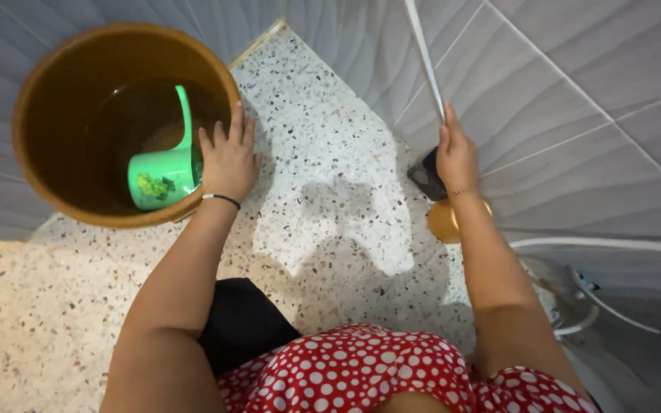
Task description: The person places a cloth on the toilet tank and then uses a toilet brush to scrub the floor around a brown bucket and a toilet. The person is kneeling on the floor while performing the cleaning task.
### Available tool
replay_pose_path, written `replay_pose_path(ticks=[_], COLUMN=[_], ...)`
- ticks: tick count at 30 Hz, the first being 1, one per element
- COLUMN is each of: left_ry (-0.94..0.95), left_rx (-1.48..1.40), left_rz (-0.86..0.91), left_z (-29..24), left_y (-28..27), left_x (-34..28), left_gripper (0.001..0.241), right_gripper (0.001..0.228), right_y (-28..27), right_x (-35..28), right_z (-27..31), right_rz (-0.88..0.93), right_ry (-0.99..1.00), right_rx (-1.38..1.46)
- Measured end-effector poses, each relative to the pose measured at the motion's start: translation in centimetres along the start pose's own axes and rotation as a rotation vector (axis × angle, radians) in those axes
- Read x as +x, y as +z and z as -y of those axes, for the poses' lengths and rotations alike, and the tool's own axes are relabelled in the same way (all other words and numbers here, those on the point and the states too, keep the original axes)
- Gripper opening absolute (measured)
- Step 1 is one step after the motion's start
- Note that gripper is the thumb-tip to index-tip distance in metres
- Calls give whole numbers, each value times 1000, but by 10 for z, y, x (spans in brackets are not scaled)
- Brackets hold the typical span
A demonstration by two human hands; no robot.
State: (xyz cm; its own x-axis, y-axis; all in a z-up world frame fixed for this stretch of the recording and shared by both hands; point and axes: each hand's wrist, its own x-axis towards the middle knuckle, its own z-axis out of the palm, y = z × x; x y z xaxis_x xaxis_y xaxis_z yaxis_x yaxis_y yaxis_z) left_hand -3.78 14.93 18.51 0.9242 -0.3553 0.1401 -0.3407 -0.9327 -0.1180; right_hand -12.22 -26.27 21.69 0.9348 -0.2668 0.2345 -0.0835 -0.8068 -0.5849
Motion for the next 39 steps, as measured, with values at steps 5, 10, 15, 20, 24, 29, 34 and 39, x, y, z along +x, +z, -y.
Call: replay_pose_path(ticks=[5, 10, 15, 20, 24, 29, 34, 39], left_ry=[-3, -4, -10, 15, 19, 5, 8, -2], left_rx=[19, -20, -2, -21, -22, -13, -34, -11], left_rz=[-2, 43, 20, -12, -28, 4, 7, 19], left_z=[4, 4, 2, 1, 1, -1, 0, -1], left_y=[0, 18, -7, -4, -4, -7, -9, -12], left_x=[4, 2, 0, -2, -5, -3, -2, -2], left_gripper=[74, 76, 72, 73, 72, 71, 70, 68], right_gripper=[42, 45, 41, 32, 36, 30, 35, 41], right_y=[27, 7, 21, -26, -43, -60, -56, -38], right_x=[11, 14, 37, 7, -22, -50, -60, -32], right_z=[-66, -14, -76, -49, -82, -64, -105, -67], right_rz=[308, -46, 164, -55, -55, 5, 62, 277], right_ry=[145, 11, -27, -93, -130, -38, 95, 134], right_rx=[-546, -33, -565, -438, -527, -709, -539, -682])
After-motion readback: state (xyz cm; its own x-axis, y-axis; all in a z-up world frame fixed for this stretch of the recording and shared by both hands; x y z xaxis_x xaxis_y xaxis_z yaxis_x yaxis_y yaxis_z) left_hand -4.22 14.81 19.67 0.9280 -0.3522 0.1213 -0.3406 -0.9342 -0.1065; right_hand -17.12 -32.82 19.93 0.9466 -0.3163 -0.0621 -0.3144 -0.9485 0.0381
